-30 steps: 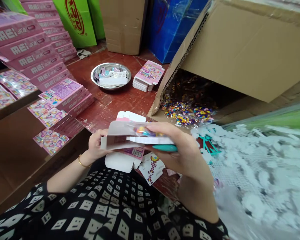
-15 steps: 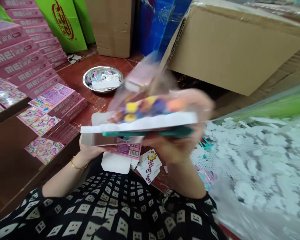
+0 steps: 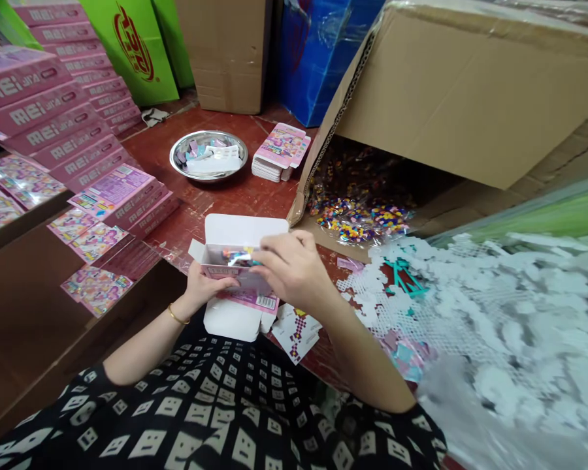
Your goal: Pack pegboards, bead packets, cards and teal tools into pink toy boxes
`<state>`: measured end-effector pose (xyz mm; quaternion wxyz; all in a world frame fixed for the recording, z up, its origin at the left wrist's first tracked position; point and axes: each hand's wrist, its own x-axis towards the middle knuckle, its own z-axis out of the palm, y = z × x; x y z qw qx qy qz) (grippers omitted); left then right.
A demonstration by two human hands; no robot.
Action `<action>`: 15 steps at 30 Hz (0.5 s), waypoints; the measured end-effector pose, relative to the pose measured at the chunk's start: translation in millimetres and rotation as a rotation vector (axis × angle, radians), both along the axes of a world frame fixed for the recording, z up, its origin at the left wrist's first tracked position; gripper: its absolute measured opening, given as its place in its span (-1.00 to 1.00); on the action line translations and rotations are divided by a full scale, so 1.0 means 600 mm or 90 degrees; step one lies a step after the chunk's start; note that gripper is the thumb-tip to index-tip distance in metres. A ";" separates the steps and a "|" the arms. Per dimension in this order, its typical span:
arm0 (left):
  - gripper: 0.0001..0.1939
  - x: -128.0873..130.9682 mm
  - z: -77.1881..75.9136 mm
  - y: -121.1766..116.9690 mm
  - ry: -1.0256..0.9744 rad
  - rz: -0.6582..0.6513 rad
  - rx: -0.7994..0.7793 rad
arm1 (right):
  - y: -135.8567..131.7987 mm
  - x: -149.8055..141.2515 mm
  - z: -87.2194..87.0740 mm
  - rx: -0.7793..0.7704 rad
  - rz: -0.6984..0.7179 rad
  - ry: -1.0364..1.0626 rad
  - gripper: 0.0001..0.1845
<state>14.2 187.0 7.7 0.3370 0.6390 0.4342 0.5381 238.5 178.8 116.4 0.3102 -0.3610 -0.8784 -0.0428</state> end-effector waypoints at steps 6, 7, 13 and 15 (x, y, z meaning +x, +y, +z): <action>-0.25 -0.012 -0.002 0.004 0.026 0.015 0.112 | -0.020 0.025 -0.041 0.074 -0.027 0.079 -0.71; -0.20 -0.011 0.004 0.005 0.016 0.043 0.174 | -0.023 0.028 -0.050 0.066 -0.034 0.146 -0.59; -0.55 -0.004 0.056 0.010 0.033 0.010 0.374 | -0.036 -0.004 -0.117 -0.062 -0.019 0.377 -0.63; -0.74 -0.006 0.069 0.013 0.085 -0.051 0.380 | -0.036 -0.023 -0.130 -0.013 -0.008 0.388 -0.74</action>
